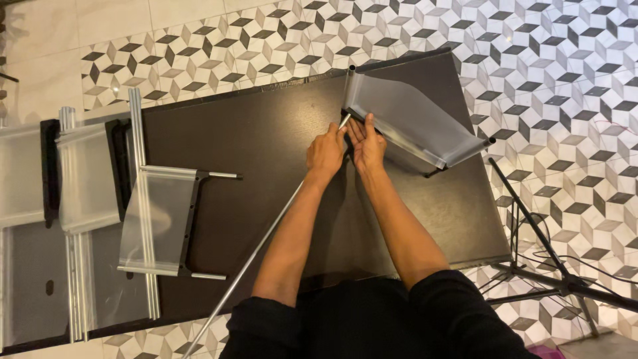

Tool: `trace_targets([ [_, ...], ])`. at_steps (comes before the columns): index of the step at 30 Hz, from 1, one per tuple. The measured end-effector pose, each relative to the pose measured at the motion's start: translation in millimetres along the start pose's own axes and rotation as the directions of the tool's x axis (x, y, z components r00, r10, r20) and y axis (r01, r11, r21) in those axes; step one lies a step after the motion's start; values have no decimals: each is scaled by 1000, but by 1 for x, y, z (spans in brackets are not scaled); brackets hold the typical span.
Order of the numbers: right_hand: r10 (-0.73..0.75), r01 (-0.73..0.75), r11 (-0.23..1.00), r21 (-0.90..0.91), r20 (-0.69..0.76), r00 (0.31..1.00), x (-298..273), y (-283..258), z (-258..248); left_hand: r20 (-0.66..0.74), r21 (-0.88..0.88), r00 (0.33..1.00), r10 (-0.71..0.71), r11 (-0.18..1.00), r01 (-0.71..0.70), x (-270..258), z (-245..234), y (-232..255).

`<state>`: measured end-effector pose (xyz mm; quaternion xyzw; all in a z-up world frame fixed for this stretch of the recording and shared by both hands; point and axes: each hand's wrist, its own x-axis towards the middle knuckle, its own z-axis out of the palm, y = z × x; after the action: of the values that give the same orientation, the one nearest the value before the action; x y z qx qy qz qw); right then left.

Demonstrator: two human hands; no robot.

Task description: The person takes apart a folding storage rack on a table, pulling translucent fabric shelf panels off their aluminum support bars and detaching the bars from the frame. They stack the removed bars and panels in a pile on the table as they work.

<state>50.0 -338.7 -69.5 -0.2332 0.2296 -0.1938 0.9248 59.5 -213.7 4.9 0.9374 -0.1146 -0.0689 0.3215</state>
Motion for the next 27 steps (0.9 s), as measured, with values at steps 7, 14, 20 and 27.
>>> trace_targets([
  [7,15,-15,1000,22,6,1000,-4,3,-1,486,-507,868,-102,776,375,27,-2,-33],
  [14,-4,4,1000,-22,12,1000,-8,1,4,-37,-4,998,40,999,-41,1,-6,6],
  [20,3,-3,1000,-26,17,1000,-14,-1,6,26,-27,1000,-6,1000,7,3,-5,0],
  [27,1,0,1000,-30,23,1000,-11,7,0,541,-597,836,-96,657,461,32,28,-63],
])
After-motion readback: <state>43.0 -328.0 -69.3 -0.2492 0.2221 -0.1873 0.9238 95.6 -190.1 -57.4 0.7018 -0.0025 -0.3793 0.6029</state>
